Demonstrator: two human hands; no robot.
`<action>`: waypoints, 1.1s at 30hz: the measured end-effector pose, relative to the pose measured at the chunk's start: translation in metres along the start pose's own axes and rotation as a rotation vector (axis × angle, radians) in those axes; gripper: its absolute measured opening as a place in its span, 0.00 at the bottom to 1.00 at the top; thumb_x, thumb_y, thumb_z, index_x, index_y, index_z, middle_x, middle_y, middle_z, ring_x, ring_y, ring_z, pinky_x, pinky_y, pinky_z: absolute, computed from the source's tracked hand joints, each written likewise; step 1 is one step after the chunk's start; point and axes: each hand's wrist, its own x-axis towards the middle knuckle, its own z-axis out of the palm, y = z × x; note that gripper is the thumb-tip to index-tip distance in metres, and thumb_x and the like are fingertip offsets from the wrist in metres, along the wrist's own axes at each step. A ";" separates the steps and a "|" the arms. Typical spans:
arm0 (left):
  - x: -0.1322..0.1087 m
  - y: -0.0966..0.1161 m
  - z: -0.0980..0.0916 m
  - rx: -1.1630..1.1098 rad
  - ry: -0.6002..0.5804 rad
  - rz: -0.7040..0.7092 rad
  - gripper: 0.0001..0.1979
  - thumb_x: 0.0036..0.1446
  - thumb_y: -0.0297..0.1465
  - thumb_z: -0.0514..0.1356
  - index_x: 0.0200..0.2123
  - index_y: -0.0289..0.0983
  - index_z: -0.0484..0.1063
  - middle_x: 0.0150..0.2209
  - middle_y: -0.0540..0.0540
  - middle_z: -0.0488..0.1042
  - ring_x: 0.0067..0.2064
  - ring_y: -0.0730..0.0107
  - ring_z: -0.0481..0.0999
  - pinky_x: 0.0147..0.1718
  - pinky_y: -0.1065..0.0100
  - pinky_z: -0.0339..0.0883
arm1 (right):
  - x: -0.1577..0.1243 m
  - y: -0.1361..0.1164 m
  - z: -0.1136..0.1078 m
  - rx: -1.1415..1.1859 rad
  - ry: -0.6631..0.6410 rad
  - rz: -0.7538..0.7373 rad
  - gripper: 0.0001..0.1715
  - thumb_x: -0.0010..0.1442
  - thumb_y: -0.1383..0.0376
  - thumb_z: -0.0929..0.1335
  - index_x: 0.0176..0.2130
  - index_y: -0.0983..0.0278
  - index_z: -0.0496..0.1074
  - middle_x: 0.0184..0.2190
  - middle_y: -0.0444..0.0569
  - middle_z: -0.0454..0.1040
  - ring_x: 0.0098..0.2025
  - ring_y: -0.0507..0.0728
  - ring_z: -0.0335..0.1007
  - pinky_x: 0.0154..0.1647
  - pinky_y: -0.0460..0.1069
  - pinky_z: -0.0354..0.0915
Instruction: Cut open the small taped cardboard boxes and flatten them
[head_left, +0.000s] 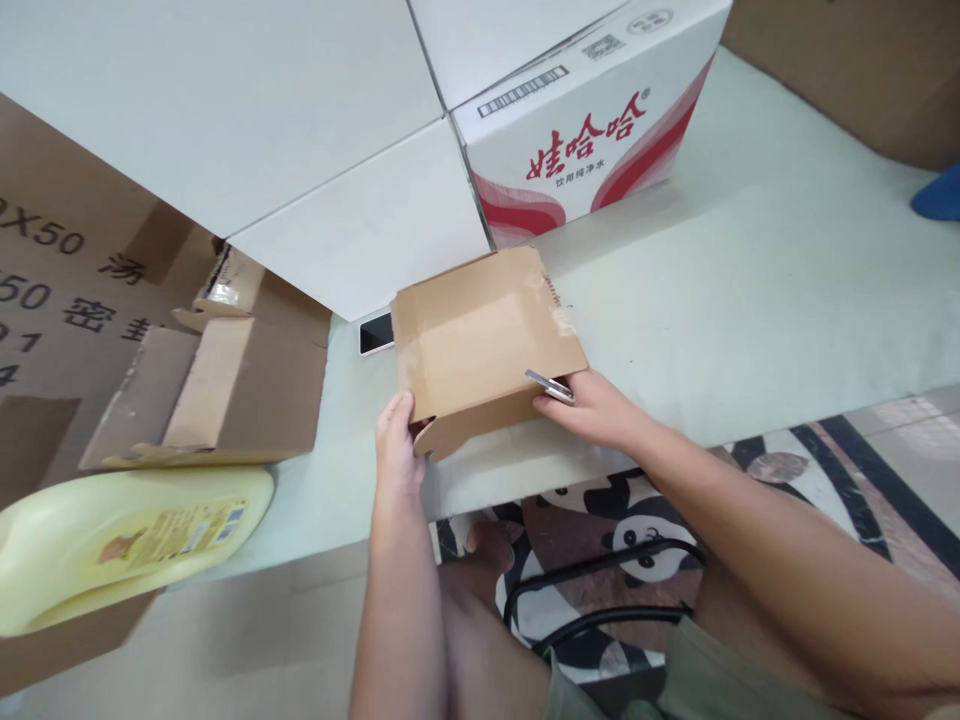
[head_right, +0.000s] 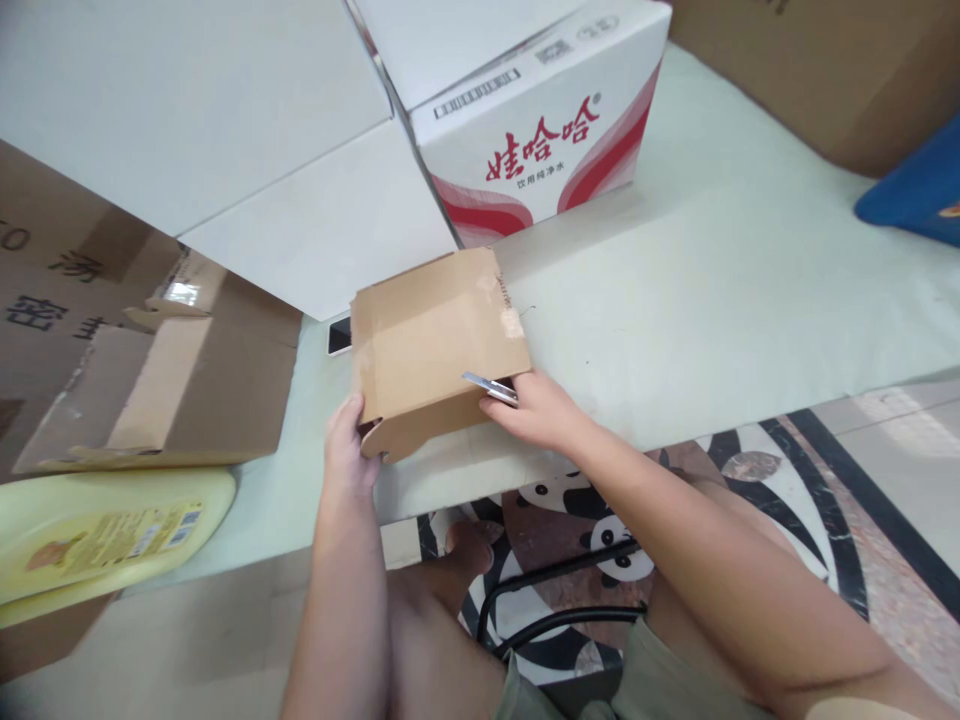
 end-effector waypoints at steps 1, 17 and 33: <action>0.000 0.000 0.000 -0.003 0.005 0.001 0.23 0.33 0.46 0.75 0.26 0.35 0.75 0.23 0.49 0.75 0.21 0.73 0.71 0.21 0.71 0.60 | 0.000 0.000 0.000 -0.001 -0.002 0.000 0.09 0.59 0.58 0.66 0.35 0.62 0.70 0.39 0.54 0.79 0.44 0.63 0.75 0.43 0.52 0.66; -0.001 0.000 0.000 0.005 0.010 -0.052 0.23 0.32 0.46 0.74 0.26 0.37 0.74 0.24 0.50 0.75 0.23 0.71 0.73 0.22 0.71 0.61 | -0.001 0.001 0.001 -0.009 0.007 -0.012 0.09 0.59 0.59 0.66 0.36 0.62 0.71 0.40 0.54 0.80 0.43 0.63 0.76 0.43 0.53 0.67; 0.002 -0.006 -0.002 -0.001 0.005 -0.113 0.20 0.34 0.45 0.73 0.26 0.37 0.75 0.26 0.49 0.76 0.29 0.68 0.75 0.30 0.69 0.63 | -0.002 -0.003 -0.001 -0.055 0.019 -0.018 0.06 0.59 0.61 0.67 0.34 0.61 0.70 0.40 0.54 0.80 0.43 0.63 0.76 0.44 0.52 0.67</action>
